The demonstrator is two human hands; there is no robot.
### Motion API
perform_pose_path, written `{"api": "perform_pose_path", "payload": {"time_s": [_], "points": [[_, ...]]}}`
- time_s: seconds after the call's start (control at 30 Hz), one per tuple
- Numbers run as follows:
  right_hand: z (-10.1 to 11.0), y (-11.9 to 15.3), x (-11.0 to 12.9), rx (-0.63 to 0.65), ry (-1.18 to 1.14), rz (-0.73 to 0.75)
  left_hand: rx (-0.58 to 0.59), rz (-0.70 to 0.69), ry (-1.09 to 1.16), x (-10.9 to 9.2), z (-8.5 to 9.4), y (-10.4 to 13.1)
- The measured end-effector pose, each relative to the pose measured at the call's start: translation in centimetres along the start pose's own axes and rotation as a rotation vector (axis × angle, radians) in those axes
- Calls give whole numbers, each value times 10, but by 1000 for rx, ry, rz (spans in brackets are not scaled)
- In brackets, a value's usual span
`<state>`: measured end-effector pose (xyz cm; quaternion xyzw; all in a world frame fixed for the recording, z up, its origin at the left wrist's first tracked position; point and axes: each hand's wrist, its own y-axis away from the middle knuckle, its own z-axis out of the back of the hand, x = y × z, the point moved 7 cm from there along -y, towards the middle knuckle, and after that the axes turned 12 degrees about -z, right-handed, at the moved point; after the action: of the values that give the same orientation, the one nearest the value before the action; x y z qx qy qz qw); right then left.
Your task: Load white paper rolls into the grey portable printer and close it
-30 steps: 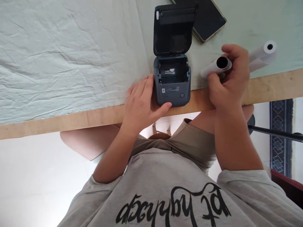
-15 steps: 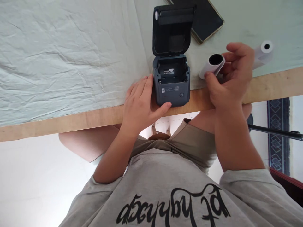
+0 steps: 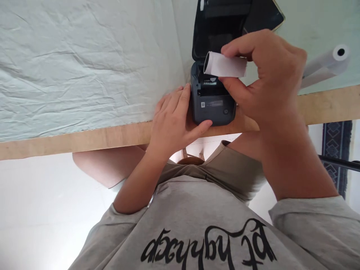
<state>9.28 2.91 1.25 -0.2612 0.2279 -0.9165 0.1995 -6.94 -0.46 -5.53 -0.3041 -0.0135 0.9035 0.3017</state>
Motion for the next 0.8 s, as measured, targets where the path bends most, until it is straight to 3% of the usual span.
{"api": "perform_pose_path", "payload": {"time_s": [0.2,0.33,0.47,0.63,0.8], "points": [[-7,4,-7,107,-113,-245,10,19,-14,0,1,-1],[-6,10,-6,82,-112,-347,25,20,-7,-1,0,-1],[-7,10,-8,133,-121,-367,22,26,-21,-1,0,-1],[-4,2,-7,177,-158,-273,19,22,-23,-1,0,-1],[-11,-8,-5,432,-6,-216,12,15,-30,-1,0,-1]]}}
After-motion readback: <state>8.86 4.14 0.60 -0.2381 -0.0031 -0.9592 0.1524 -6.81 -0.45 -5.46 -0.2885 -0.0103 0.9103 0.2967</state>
